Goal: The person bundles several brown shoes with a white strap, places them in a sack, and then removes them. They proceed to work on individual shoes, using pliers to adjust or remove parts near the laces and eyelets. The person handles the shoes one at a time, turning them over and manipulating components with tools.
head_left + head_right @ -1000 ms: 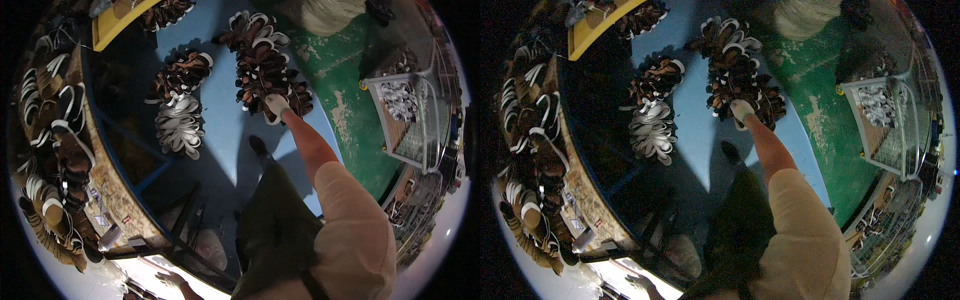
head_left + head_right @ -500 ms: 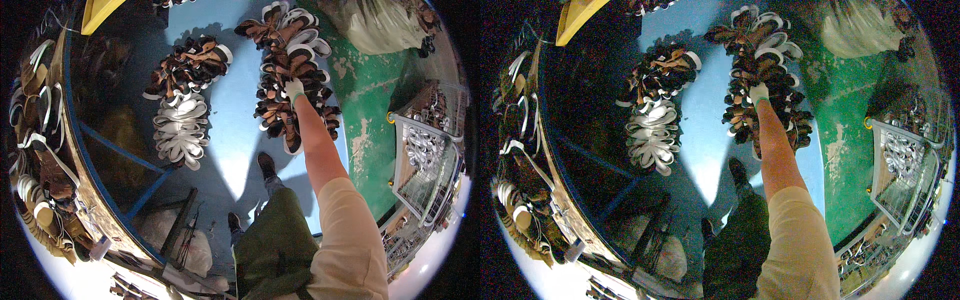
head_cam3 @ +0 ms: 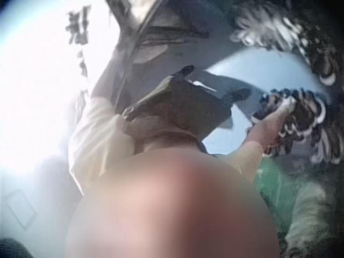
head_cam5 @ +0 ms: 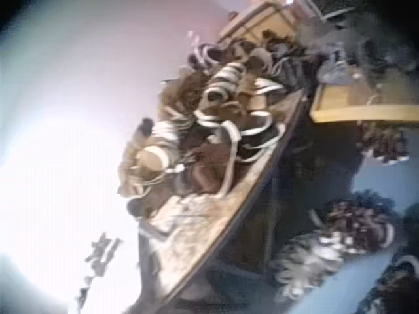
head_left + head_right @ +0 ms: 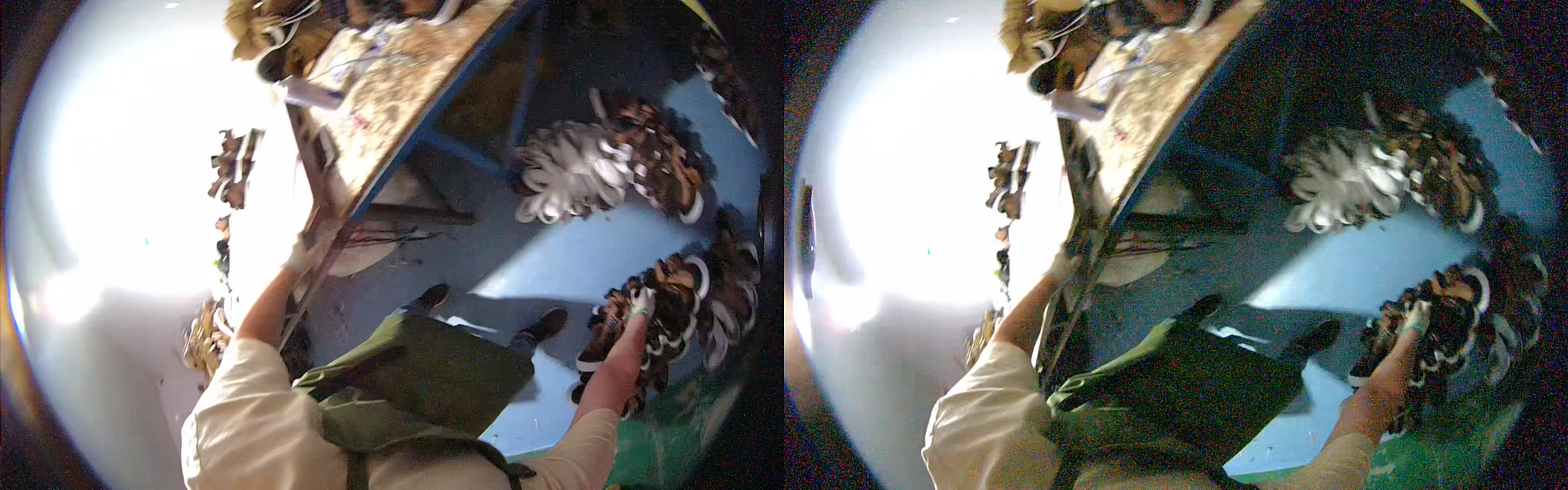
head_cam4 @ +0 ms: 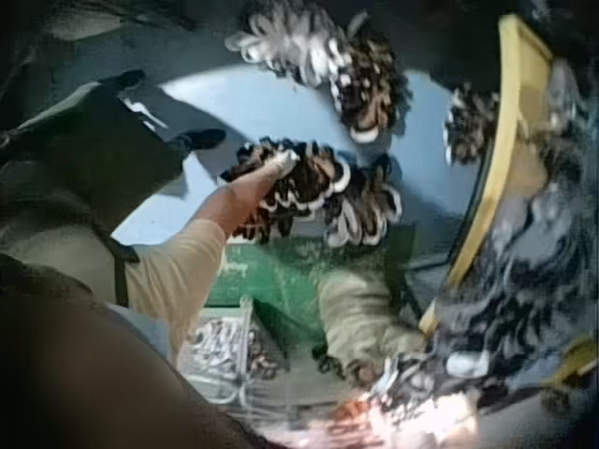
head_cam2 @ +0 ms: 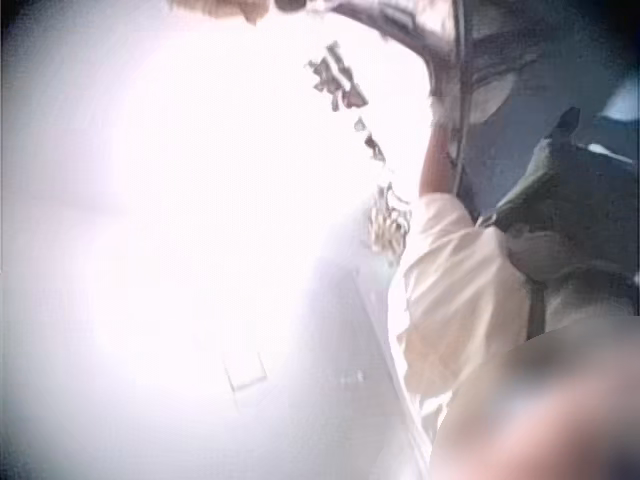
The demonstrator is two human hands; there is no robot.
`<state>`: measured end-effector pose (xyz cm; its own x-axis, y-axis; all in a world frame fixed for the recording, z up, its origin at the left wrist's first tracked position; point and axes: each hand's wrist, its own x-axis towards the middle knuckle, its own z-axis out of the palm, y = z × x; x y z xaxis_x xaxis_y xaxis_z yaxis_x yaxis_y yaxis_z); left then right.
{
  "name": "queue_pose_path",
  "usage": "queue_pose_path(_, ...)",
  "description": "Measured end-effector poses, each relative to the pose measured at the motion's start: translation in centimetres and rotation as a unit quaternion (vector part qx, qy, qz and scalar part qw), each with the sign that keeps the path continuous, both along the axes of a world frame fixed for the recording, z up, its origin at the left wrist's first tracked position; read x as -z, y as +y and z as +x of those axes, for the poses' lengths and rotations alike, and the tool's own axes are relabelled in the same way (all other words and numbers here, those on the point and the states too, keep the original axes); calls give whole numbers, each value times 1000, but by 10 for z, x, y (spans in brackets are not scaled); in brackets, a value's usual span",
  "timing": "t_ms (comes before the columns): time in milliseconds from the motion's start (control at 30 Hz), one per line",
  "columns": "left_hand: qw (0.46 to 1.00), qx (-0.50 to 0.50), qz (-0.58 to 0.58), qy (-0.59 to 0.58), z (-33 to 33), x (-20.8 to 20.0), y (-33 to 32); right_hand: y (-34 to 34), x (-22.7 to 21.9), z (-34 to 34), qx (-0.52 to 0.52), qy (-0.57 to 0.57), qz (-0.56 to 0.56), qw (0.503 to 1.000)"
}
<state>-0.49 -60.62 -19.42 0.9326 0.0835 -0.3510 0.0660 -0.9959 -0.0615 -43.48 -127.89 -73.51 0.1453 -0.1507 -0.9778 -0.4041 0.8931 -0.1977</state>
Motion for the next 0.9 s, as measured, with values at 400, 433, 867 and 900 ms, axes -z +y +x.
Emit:
queue_pose_path(400, 957, 49, 189, -216, -57, 33, 8, -23, 42, 34, 2, 87, 5, 996)
queue_pose_path(433, 949, 75, 210, -222, -55, 34, 11, -23, 46, 30, 9, 92, 7, 996)
queue_pose_path(867, 957, 81, 1, -279, -8, 24, 39, 28, -114, -10, 214, 41, -24, 976)
queue_pose_path(900, 951, 98, 10, -292, -1, 26, 44, 36, -137, -17, 235, 30, -25, 971)
